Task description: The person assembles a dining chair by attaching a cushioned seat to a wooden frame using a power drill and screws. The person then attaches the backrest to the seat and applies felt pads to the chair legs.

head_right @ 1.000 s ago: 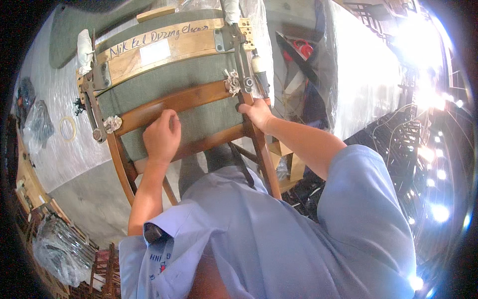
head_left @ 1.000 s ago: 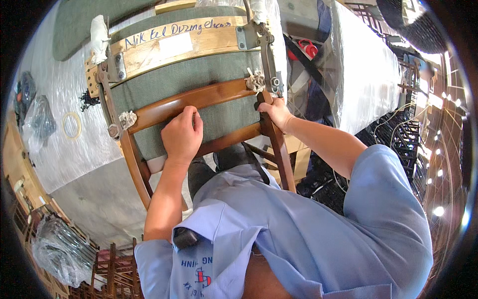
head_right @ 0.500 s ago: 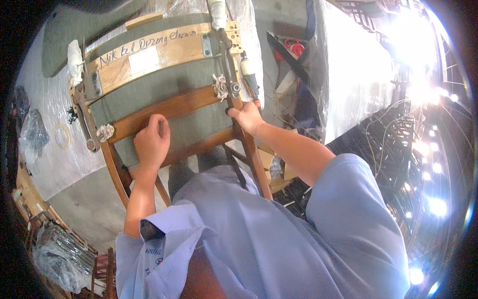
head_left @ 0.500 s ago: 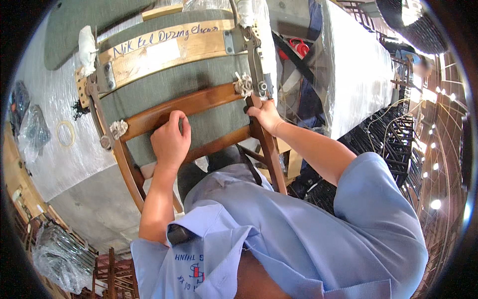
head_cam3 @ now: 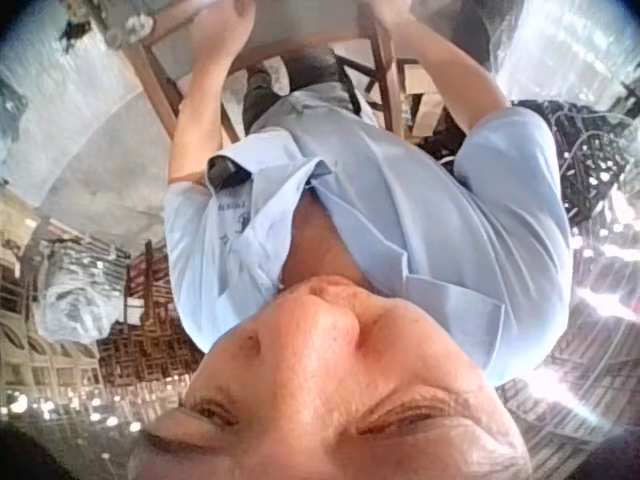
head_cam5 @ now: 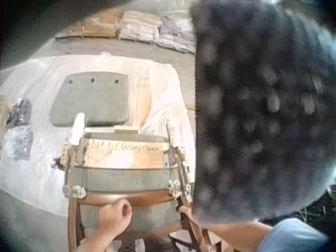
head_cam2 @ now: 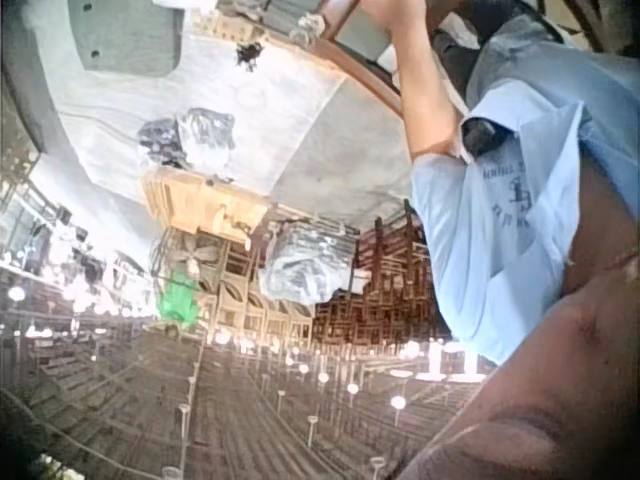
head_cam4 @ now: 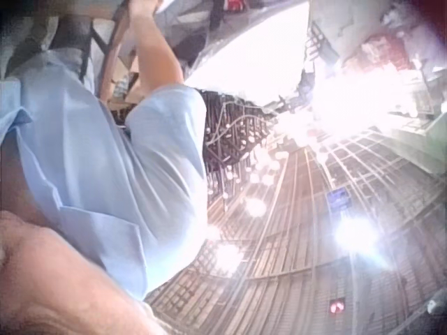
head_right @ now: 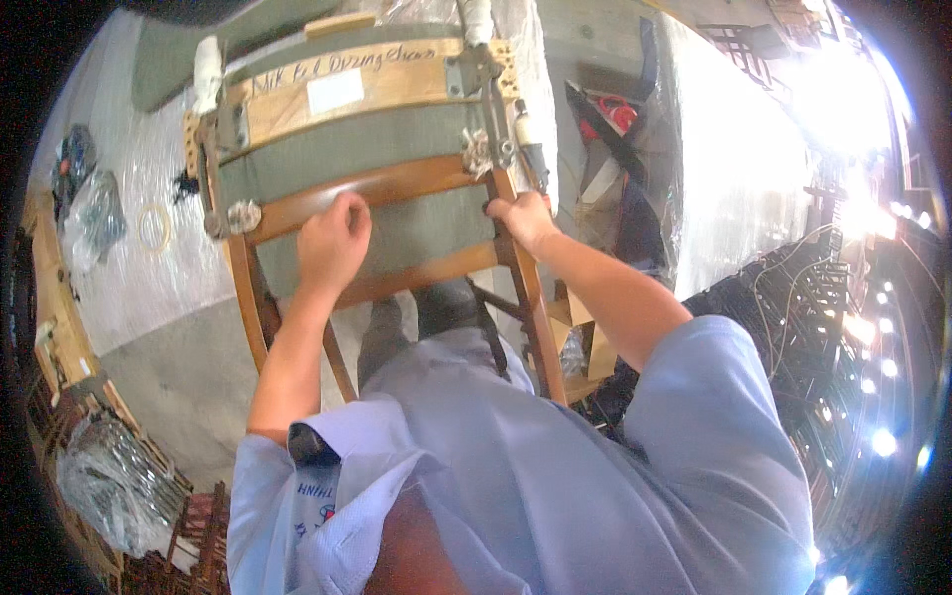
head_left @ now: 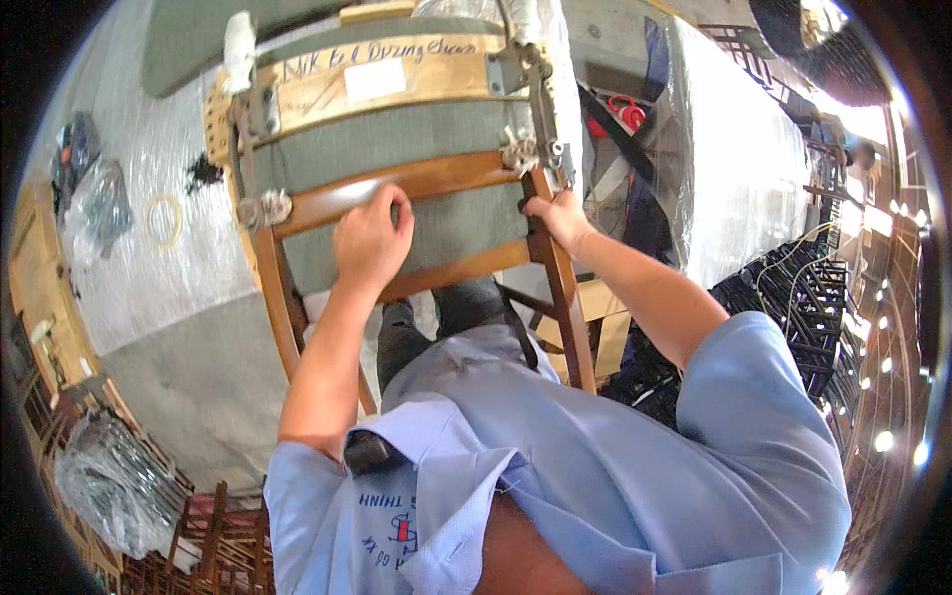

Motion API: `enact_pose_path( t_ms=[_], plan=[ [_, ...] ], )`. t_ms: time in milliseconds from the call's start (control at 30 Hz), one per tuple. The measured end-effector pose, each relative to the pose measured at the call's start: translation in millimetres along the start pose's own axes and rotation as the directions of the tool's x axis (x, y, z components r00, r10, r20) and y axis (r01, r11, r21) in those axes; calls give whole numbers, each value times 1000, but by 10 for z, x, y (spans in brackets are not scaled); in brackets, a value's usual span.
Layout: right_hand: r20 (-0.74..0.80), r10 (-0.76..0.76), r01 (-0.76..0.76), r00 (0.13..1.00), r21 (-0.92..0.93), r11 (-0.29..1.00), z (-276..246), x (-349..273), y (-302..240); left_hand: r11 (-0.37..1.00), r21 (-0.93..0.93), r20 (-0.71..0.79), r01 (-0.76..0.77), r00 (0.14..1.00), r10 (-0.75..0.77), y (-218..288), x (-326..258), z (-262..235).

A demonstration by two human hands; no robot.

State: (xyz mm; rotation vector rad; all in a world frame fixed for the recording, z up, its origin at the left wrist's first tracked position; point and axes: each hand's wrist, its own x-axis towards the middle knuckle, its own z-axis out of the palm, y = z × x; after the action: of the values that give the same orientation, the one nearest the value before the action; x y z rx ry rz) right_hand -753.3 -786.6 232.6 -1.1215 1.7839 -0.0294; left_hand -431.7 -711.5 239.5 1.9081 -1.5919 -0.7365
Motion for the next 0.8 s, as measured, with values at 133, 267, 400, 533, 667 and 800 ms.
enact_pose_path(
  t_ms=[133,267,400,533,667,800],
  plan=[
    [0,-14,14,1000,-6,1000,-31,114,198,999,-16,54,40,998,-39,58,-45,-47],
    [38,50,-51,998,28,998,-8,-59,9,994,-22,83,103,991,-101,62,-85,-74],
    [-11,-129,127,992,-113,985,-8,-25,464,985,-168,58,49,998,-40,-21,-75,-31],
    [0,-7,7,1000,-33,999,0,-85,291,994,-108,-53,-29,998,23,-101,-115,84],
    [-48,-32,29,998,-75,997,-68,149,316,998,-45,-11,-52,999,51,5,-104,82],
    [-22,-8,7,1000,-3,1000,-26,-56,-32,998,-63,8,-22,1000,23,82,-154,122]
  ],
)
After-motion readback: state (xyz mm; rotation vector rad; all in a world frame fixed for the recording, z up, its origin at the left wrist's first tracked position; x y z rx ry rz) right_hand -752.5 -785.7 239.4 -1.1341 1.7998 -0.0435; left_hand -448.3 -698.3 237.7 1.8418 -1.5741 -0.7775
